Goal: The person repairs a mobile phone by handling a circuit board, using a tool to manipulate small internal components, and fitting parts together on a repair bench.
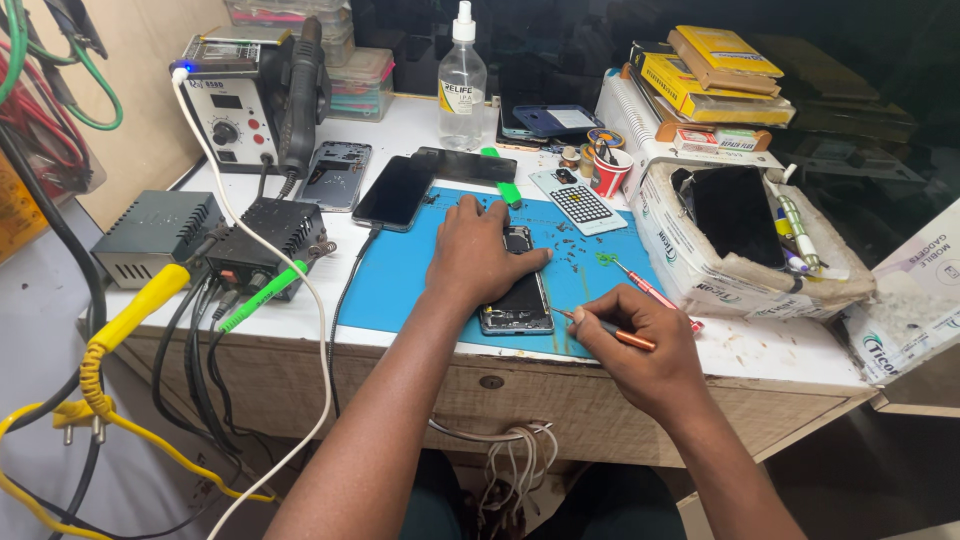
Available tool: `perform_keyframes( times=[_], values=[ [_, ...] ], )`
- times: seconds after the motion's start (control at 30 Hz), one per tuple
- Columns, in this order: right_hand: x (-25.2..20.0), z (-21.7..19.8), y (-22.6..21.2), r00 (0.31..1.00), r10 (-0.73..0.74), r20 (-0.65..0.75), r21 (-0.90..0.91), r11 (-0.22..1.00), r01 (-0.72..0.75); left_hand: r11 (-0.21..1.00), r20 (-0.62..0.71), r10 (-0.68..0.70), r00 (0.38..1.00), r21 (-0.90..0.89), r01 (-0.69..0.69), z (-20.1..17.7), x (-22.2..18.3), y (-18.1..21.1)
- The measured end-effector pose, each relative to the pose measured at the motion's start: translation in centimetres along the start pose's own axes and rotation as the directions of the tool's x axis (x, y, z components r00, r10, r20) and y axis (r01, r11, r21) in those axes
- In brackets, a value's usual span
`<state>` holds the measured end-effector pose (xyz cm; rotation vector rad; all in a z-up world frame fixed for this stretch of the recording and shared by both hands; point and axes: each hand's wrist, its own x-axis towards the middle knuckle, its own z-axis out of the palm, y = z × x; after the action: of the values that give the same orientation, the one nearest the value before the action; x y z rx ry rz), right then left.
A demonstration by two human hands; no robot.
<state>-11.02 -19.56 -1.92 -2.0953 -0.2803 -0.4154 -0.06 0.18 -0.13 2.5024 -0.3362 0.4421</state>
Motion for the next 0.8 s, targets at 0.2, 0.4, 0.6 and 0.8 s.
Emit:
perform_keyframes(
  times=[0.2,0.4,0.6,0.8],
  values=[
    [-0.02,-0.06,-0.24,0.999,0.033,0.034,0.043,0.998,-0.035,1.000,-0.014,0.014,1.000,0.009,-0.014,0.20,0.09,-0.20],
    [-0.15,-0.20,-0.44,0.999,0.053,0.013,-0.043,0.998,-0.052,0.999,-0.033,0.032,0.999,0.007,-0.032,0.50,0.14,-0.41],
    [-0.03,0.30,-0.66,0.998,0.054,-0.034,-0.030,0.998,-0.055,0.999,-0.048,0.045,0.998,-0.010,-0.046,0.56,0.20,-0.59],
    [0.03,-0.29,-0.53,0.999,0.045,0.000,0.034,0.998,-0.045,1.000,-0.025,0.017,1.000,-0.015,-0.018,0.31,-0.02,-0.39]
  ],
)
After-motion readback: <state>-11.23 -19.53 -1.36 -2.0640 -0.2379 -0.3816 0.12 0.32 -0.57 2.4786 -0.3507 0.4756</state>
